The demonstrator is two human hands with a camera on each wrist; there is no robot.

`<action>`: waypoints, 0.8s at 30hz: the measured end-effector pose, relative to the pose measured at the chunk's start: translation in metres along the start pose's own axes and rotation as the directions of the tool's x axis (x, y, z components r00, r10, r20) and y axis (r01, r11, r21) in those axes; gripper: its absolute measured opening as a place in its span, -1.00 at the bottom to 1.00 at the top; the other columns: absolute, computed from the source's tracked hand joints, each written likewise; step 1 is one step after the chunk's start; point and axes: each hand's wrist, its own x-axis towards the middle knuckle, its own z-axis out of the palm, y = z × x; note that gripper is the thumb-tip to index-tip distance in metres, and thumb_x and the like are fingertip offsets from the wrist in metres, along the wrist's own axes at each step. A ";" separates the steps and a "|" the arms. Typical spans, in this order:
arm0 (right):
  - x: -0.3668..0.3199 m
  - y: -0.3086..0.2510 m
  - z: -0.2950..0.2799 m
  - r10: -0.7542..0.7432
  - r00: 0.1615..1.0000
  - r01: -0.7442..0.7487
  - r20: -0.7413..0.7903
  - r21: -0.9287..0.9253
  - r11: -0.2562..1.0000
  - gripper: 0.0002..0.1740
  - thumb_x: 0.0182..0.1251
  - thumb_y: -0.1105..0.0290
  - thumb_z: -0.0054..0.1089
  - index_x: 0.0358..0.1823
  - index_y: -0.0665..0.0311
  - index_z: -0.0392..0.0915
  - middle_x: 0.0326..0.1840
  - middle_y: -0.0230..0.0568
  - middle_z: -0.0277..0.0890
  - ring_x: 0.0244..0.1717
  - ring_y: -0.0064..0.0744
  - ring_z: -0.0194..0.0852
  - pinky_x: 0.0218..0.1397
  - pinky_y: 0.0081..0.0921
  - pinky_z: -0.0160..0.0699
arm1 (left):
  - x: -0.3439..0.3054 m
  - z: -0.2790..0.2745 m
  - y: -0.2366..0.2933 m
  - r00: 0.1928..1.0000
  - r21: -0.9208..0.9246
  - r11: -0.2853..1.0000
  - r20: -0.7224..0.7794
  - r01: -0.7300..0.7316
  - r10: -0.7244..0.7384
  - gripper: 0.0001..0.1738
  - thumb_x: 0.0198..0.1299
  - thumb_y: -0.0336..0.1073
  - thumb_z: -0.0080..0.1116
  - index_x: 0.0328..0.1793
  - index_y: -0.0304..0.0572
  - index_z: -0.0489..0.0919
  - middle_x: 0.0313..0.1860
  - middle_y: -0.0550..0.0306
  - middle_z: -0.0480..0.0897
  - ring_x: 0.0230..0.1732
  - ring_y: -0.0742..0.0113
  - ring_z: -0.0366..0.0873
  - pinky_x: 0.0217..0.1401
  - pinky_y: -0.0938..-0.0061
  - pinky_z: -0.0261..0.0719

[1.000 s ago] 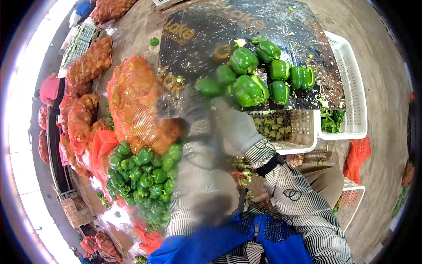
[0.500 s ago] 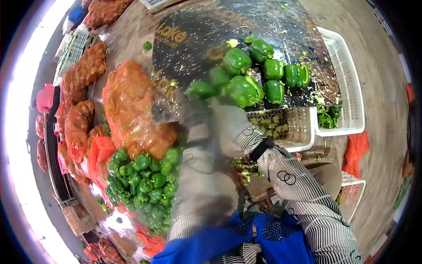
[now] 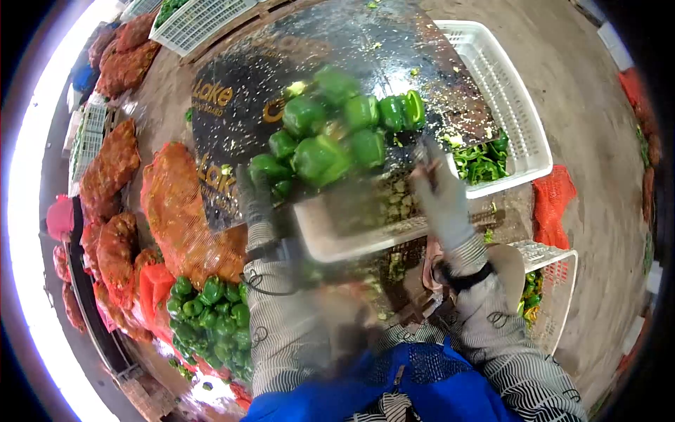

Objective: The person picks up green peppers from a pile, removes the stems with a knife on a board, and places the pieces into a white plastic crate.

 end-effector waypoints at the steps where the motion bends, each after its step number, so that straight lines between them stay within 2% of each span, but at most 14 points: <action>1: 0.032 -0.012 -0.025 0.196 0.980 -0.183 0.045 -0.196 0.963 -0.32 0.37 0.27 0.14 0.48 0.21 0.19 -0.20 -0.08 0.69 -0.26 -0.15 0.69 -0.18 -0.28 0.69 | -0.005 -0.003 -0.001 0.996 -0.068 0.995 -0.039 -0.079 0.077 -0.11 0.38 0.22 -0.06 0.62 -0.21 0.02 0.49 -0.28 0.29 0.43 -0.15 0.33 0.46 0.19 0.26; 2: 0.059 0.016 -0.029 -0.016 0.995 -0.025 -0.098 -0.399 0.917 -0.29 0.34 0.32 0.14 0.49 0.25 0.13 -0.19 -0.03 0.68 -0.30 -0.07 0.68 -0.20 -0.24 0.68 | -0.002 -0.002 -0.008 0.998 -0.143 0.988 -0.028 -0.061 0.057 -0.04 0.32 0.12 0.13 0.62 -0.24 -0.04 0.51 -0.31 0.25 0.45 -0.14 0.30 0.47 0.21 0.24; 6: 0.138 0.079 -0.028 0.013 1.000 0.005 0.025 -0.623 0.783 -0.25 0.26 0.33 0.09 0.49 0.26 0.10 0.05 0.15 0.59 0.01 0.03 0.62 0.12 -0.16 0.56 | -0.003 0.007 -0.030 0.982 -0.278 0.952 -0.168 -0.131 0.086 -0.05 0.15 -0.13 0.37 0.57 -0.21 0.10 0.41 -0.20 0.36 0.42 -0.06 0.29 0.45 0.29 0.31; 8: 0.145 0.077 -0.027 0.108 0.986 0.004 0.130 -0.659 0.752 -0.28 0.24 0.32 0.13 0.46 0.14 0.16 0.20 0.18 0.49 0.12 0.02 0.56 0.23 -0.15 0.49 | 0.002 0.014 -0.047 0.979 -0.682 0.732 -0.146 0.003 -0.140 -0.15 0.13 -0.16 0.38 0.49 -0.23 0.22 0.37 -0.15 0.39 0.33 0.02 0.38 0.33 0.26 0.45; 10: 0.135 0.061 -0.023 0.073 0.991 0.025 0.112 -0.692 0.722 -0.25 0.26 0.32 0.18 0.48 0.11 0.13 0.32 0.14 0.39 0.14 0.02 0.56 0.23 -0.13 0.49 | -0.023 -0.011 -0.013 0.922 -0.990 -0.060 0.141 0.128 -0.359 -0.46 0.21 -0.16 0.25 0.27 -0.18 0.42 0.08 0.02 0.58 -0.04 0.31 0.59 -0.20 0.42 0.68; 11: 0.127 0.050 -0.024 0.005 0.992 0.078 0.124 -0.653 0.753 -0.26 0.29 0.30 0.19 0.49 0.10 0.13 0.30 0.15 0.41 0.14 0.05 0.54 0.25 -0.14 0.48 | -0.022 -0.015 -0.020 0.921 -0.991 -0.054 0.132 0.121 -0.365 -0.46 0.21 -0.16 0.25 0.27 -0.18 0.42 0.08 0.02 0.58 -0.04 0.31 0.59 -0.20 0.42 0.68; 13: 0.109 0.020 -0.023 0.027 0.980 0.054 0.195 -0.401 0.915 -0.33 0.36 0.31 0.15 0.48 0.13 0.20 0.30 0.07 0.43 0.16 0.00 0.53 0.31 -0.19 0.45 | -0.014 -0.021 -0.043 0.953 -0.733 -0.660 0.292 0.165 -0.086 -0.42 0.17 -0.08 0.22 0.24 -0.25 0.45 0.04 -0.09 0.60 0.03 0.07 0.59 0.02 0.24 0.74; 14: 0.096 0.011 -0.023 -0.219 0.957 0.283 0.190 -0.449 0.847 -0.40 0.39 0.33 0.12 0.45 0.16 0.27 0.32 -0.05 0.44 0.18 -0.09 0.54 0.34 -0.21 0.45 | -0.020 -0.029 -0.035 0.957 -0.734 -0.660 0.279 0.156 -0.084 -0.42 0.17 -0.08 0.22 0.24 -0.25 0.45 0.04 -0.09 0.60 0.03 0.07 0.59 0.02 0.24 0.74; 15: 0.083 -0.008 -0.024 -0.238 0.939 0.315 0.248 -0.344 0.885 -0.45 0.40 0.34 0.12 0.41 0.16 0.34 0.29 -0.09 0.48 0.19 -0.16 0.54 0.34 -0.22 0.46 | -0.034 -0.040 -0.016 0.984 -0.843 -0.524 0.171 0.121 -0.048 -0.40 0.19 -0.10 0.20 0.29 -0.27 0.42 0.08 -0.10 0.59 0.07 0.04 0.58 0.05 0.24 0.73; 17: 0.051 -0.036 -0.026 -0.381 0.874 0.350 0.302 0.154 0.924 -0.55 0.37 0.40 0.11 0.30 0.16 0.49 0.17 -0.11 0.58 0.18 -0.26 0.54 0.34 -0.30 0.43 | -0.074 -0.068 0.036 0.996 -0.951 -0.299 0.051 0.073 0.079 -0.36 0.27 -0.15 0.10 0.44 -0.25 0.31 0.19 -0.09 0.57 0.18 -0.07 0.55 0.12 0.18 0.69; 20: 0.006 -0.080 -0.027 -0.550 0.784 0.409 0.289 0.425 0.807 -0.62 0.34 0.42 0.13 0.19 0.23 0.55 -0.04 -0.20 0.66 -0.12 -0.41 0.62 0.01 -0.48 0.61 | -0.117 -0.086 0.086 0.947 -0.926 -0.343 0.042 0.156 0.319 -0.18 0.25 0.21 0.16 0.43 -0.23 0.32 0.28 -0.09 0.49 0.23 0.03 0.51 0.32 0.11 0.54; 21: -0.007 -0.086 -0.022 -0.465 0.799 0.192 0.381 0.571 0.798 -0.65 0.36 0.46 0.13 0.16 0.31 0.55 -0.17 -0.23 0.65 -0.28 -0.49 0.60 -0.14 -0.56 0.62 | -0.133 -0.083 0.108 0.981 -0.931 -0.356 0.008 0.079 0.196 -0.10 0.18 0.30 0.20 0.44 -0.22 0.32 0.27 -0.08 0.50 0.24 0.03 0.50 0.33 0.15 0.53; 22: -0.018 -0.092 -0.022 -0.360 0.760 -0.030 0.541 0.583 0.812 -0.67 0.33 0.38 0.20 0.08 0.34 0.58 -0.12 -0.13 0.66 -0.15 -0.48 0.61 0.01 -0.52 0.58 | -0.142 -0.079 0.107 0.966 -0.922 -0.374 0.003 0.103 0.258 -0.11 0.19 0.27 0.20 0.47 -0.17 0.28 0.31 -0.08 0.47 0.25 -0.01 0.48 0.32 0.14 0.54; 24: -0.031 -0.088 -0.013 -0.410 0.689 -0.146 0.598 0.668 0.730 -0.70 0.29 0.43 0.24 0.03 0.33 0.60 -0.21 -0.23 0.64 -0.23 -0.53 0.57 -0.03 -0.61 0.54 | -0.137 -0.068 0.097 0.872 -0.908 -0.353 0.026 0.225 0.489 -0.10 0.19 0.30 0.18 0.49 -0.11 0.26 0.39 -0.08 0.39 0.29 -0.02 0.45 0.30 0.14 0.56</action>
